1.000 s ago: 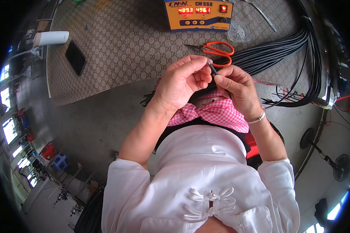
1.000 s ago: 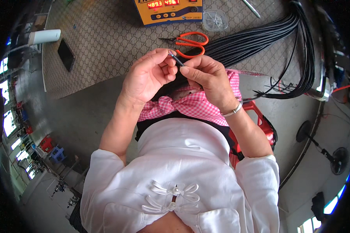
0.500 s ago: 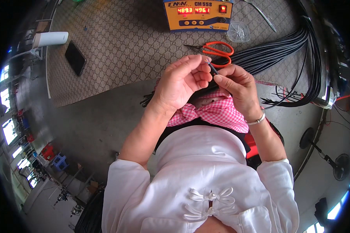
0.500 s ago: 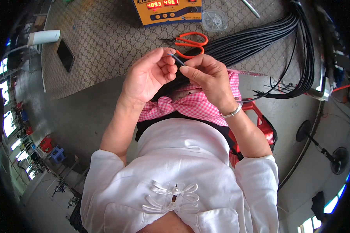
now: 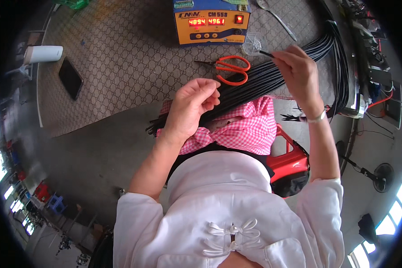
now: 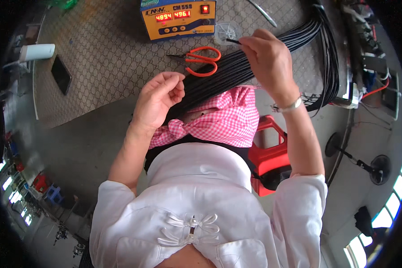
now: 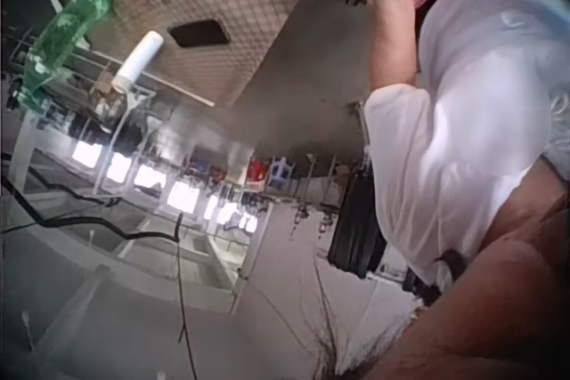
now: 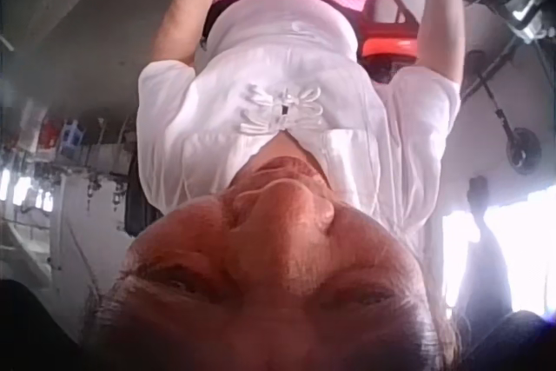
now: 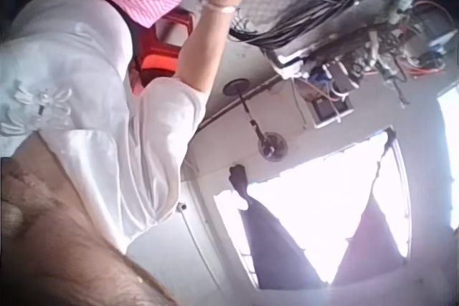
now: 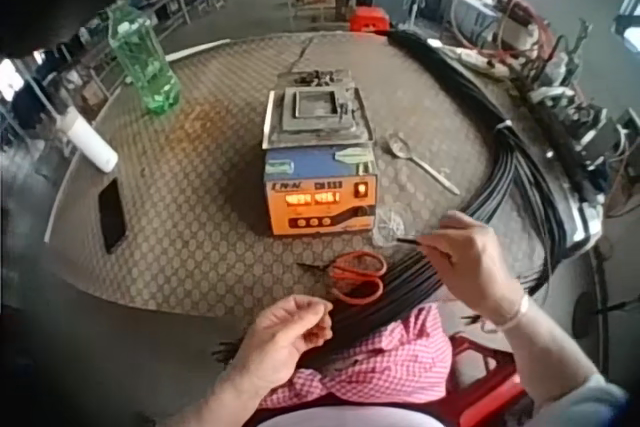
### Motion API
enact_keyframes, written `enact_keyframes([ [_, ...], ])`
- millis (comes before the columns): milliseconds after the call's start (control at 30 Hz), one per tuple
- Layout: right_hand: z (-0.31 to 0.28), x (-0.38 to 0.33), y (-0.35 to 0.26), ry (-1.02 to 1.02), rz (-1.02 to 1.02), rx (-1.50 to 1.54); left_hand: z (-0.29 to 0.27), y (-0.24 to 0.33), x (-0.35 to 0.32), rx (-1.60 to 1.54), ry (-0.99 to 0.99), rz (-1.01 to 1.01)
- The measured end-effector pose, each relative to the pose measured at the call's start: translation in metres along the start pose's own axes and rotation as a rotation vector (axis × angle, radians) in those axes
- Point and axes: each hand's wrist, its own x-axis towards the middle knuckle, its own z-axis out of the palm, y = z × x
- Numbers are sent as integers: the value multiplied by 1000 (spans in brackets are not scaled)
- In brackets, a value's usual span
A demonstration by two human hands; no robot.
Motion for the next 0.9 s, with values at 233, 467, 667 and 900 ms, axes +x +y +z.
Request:
enact_keyframes([
  [233,6,35,19,-255,-88,-451,-8,-11,-1,177,25,93],
  [467,14,52,14,-385,-126,-677,-15,-11,-1,175,30,88],
  [667,13,52,18,-387,-137,-662,-18,-9,-1,216,40,77],
  [900,-21,68,-9,-330,-151,-539,-25,-9,1,200,34,68],
])
